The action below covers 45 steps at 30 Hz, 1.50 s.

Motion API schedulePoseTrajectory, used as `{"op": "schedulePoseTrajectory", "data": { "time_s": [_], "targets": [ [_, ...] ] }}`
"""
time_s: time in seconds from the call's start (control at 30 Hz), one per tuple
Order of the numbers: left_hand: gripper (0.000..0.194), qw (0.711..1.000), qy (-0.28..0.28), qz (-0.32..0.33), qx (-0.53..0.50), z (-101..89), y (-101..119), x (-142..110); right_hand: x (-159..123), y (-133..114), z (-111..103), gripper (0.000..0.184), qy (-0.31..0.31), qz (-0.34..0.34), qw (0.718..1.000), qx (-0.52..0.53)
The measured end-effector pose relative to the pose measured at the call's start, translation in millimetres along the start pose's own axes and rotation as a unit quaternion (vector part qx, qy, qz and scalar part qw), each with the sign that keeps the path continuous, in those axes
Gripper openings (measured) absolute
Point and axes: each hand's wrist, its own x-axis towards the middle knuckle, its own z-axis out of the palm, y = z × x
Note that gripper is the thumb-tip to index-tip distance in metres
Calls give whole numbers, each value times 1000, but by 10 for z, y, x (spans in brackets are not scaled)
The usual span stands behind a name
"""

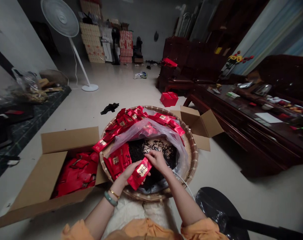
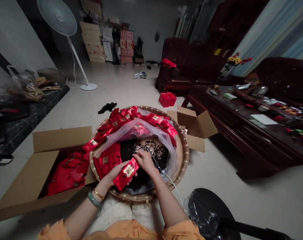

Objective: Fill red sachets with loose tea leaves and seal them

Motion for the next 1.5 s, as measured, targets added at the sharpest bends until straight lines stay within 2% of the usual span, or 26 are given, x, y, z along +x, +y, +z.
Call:
{"op": "schedulePoseTrajectory", "data": {
  "time_s": [0.07,0.13,0.2,0.27,0.33,0.37,0.4,0.43,0.47,0.53,0.57,0.6,0.63,0.7,0.73,0.9,1.0,1.2,1.33,1.4,1.5],
  "targets": [
    [49,1000,-17,0,-7,-7,19,-21,9,-18,-45,33,-27,34,998,51],
    [50,999,-34,-3,-9,-13,36,-28,25,-65,-131,30,-79,56,990,106],
    [51,999,-38,23,-14,-39,54,-17,56,-135,-251,27,-97,84,979,159],
    [49,995,13,97,-15,-105,79,4,111,-217,-386,27,-44,119,967,222],
    [43,969,137,205,24,-212,114,24,193,-301,-513,27,52,126,940,312],
    [38,939,216,257,76,-275,134,27,239,-343,-566,26,102,119,919,363],
    [33,895,297,294,154,-339,154,24,283,-384,-610,24,148,111,892,412],
    [28,837,372,314,249,-399,173,15,323,-423,-643,23,177,103,866,456],
    [24,769,421,325,354,-453,188,0,354,-460,-665,23,190,97,844,492],
    [25,633,491,306,514,-535,206,-38,381,-519,-674,22,164,92,823,536],
    [29,585,511,276,566,-564,208,-55,375,-535,-661,23,136,94,823,544],
    [33,557,524,238,598,-589,208,-69,358,-541,-637,25,104,99,826,544],
    [37,545,531,199,617,-612,207,-78,331,-535,-600,29,75,109,832,540],
    [42,547,528,145,633,-665,209,-79,259,-490,-495,36,29,137,842,521],
    [44,550,523,139,636,-696,215,-73,219,-454,-428,36,10,152,847,509],
    [55,559,509,175,631,-883,277,-24,9,-242,-17,37,-79,220,864,445],
    [54,571,506,176,622,-968,295,-7,-113,-153,248,38,-107,247,866,422],
    [57,546,533,236,602,-978,236,5,-317,-117,749,31,-166,286,866,375],
    [53,539,537,297,577,-935,243,3,-374,-146,986,37,-176,289,865,371],
    [47,556,522,314,565,-933,262,-1,-385,-161,1074,39,-167,298,861,378],
    [41,599,499,298,551,-952,262,2,-395,-189,1176,40,-152,315,855,383]
  ]
}}
